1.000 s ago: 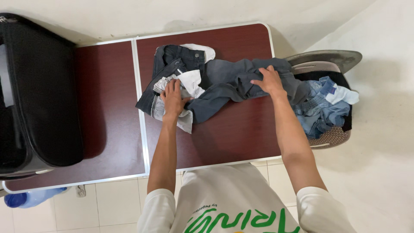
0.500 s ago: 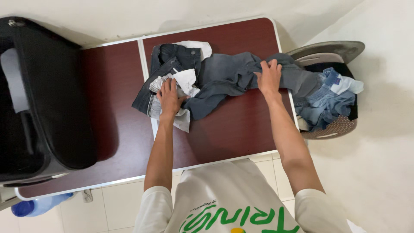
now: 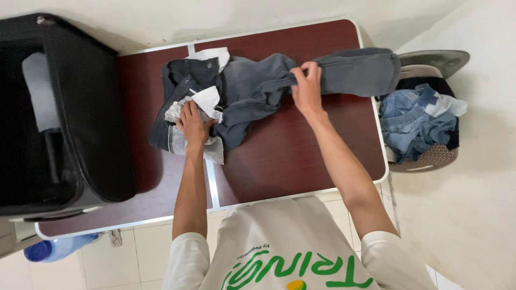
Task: The person folds a grey garment and places it into a black suitcase before retrieving a pair of dark jeans from a laundry basket and folding them on a table.
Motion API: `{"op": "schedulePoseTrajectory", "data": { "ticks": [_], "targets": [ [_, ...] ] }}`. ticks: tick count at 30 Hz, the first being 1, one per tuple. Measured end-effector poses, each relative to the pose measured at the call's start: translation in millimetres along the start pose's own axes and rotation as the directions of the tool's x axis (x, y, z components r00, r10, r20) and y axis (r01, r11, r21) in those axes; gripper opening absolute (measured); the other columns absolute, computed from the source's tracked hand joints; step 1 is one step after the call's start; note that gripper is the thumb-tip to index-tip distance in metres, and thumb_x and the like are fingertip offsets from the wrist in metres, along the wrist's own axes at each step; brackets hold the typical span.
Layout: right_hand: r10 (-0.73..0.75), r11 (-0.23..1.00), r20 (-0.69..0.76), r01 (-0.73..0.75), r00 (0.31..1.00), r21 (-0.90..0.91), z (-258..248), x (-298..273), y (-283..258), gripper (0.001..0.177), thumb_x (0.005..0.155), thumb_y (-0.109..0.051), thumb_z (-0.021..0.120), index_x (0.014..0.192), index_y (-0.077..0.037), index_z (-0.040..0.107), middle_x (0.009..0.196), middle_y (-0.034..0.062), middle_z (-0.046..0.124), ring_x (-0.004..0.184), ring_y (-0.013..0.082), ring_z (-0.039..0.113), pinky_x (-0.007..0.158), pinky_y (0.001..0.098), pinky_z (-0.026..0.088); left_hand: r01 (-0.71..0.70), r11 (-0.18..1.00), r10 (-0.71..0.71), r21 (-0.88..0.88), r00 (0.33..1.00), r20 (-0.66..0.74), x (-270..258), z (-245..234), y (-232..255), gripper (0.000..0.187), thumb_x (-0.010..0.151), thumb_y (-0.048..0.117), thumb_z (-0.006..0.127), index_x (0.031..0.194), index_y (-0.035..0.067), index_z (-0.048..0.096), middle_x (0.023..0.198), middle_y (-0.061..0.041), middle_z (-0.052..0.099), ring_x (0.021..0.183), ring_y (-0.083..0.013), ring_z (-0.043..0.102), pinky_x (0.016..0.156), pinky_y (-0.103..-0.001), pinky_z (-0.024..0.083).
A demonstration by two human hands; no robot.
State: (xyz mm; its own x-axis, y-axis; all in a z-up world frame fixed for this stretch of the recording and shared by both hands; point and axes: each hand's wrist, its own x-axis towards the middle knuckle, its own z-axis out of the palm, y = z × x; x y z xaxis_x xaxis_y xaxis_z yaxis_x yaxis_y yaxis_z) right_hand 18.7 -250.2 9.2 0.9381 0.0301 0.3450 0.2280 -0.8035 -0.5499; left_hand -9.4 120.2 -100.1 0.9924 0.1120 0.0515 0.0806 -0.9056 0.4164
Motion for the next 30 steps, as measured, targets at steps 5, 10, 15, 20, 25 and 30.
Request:
{"op": "schedulePoseTrajectory", "data": {
  "ticks": [5,10,15,20,25,30],
  "targets": [
    [0.048,0.998,0.118,-0.052,0.992,0.027,29,-3,-7,0.041,0.079,0.005,0.078,0.117,-0.006,0.067,0.127,0.0163,0.045,0.119,0.0388,0.047,0.100,0.0453,0.046,0.026,1.000,-0.026,-0.018,1.000,-0.002,-9,-15,-19,0.100,0.068,0.035,0.094,0.147,0.002,0.043,0.156,-0.020,0.039,0.145,-0.0389,0.033,0.111,-0.060,0.023],
    [0.074,0.997,0.204,-0.074,0.976,-0.007,45,-24,14,0.050,0.087,-0.002,0.075,0.135,-0.005,0.059,0.137,0.0198,0.046,0.125,0.0415,0.044,0.104,0.0467,0.043,0.022,0.984,-0.032,-0.178,0.998,-0.052,-10,-36,-28,0.063,0.086,0.015,0.084,0.142,0.006,0.055,0.153,-0.025,0.041,0.140,-0.0428,0.040,0.110,-0.055,0.030],
    [0.062,0.998,0.049,-0.062,0.997,-0.007,45,-49,28,0.062,0.090,0.002,0.067,0.149,-0.008,0.050,0.148,0.0154,0.045,0.139,0.0374,0.043,0.118,0.0480,0.038,0.159,0.961,-0.210,-0.227,0.952,-0.222,-8,-52,-51,0.046,0.099,0.007,0.075,0.141,0.008,0.056,0.141,-0.025,0.048,0.132,-0.0407,0.052,0.114,-0.043,0.044],
    [0.373,0.928,-0.183,-0.370,0.910,0.052,33,-68,66,0.061,0.098,-0.007,0.069,0.154,-0.010,0.045,0.149,0.0244,0.032,0.139,0.0424,0.038,0.119,0.0522,0.034,0.093,0.948,-0.163,-0.304,0.963,-0.213,-11,-51,-80,0.075,0.089,0.009,0.081,0.152,0.003,0.042,0.146,-0.037,0.037,0.132,-0.0511,0.045,0.113,-0.050,0.039],
    [0.535,0.845,-0.265,-0.512,0.802,0.155,37,-67,122,0.073,0.102,-0.022,0.072,0.160,-0.005,0.032,0.151,0.0292,0.028,0.141,0.0457,0.035,0.119,0.0521,0.032,0.231,0.932,-0.246,-0.278,0.969,-0.018,-11,-45,-76,0.096,0.080,0.022,0.089,0.156,0.003,0.033,0.142,-0.038,0.036,0.128,-0.0533,0.046,0.109,-0.051,0.040],
    [0.525,0.845,-0.153,-0.491,0.837,0.213,56,-31,152,0.082,0.101,-0.033,0.075,0.159,0.000,0.029,0.165,0.0287,0.028,0.155,0.0423,0.027,0.128,0.0469,0.024,0.370,0.895,-0.360,-0.248,0.929,0.086,-29,-53,-57,0.097,0.080,0.031,0.086,0.156,0.006,0.031,0.142,-0.037,0.037,0.116,-0.0553,0.057,0.099,-0.053,0.049]
  ]
}}
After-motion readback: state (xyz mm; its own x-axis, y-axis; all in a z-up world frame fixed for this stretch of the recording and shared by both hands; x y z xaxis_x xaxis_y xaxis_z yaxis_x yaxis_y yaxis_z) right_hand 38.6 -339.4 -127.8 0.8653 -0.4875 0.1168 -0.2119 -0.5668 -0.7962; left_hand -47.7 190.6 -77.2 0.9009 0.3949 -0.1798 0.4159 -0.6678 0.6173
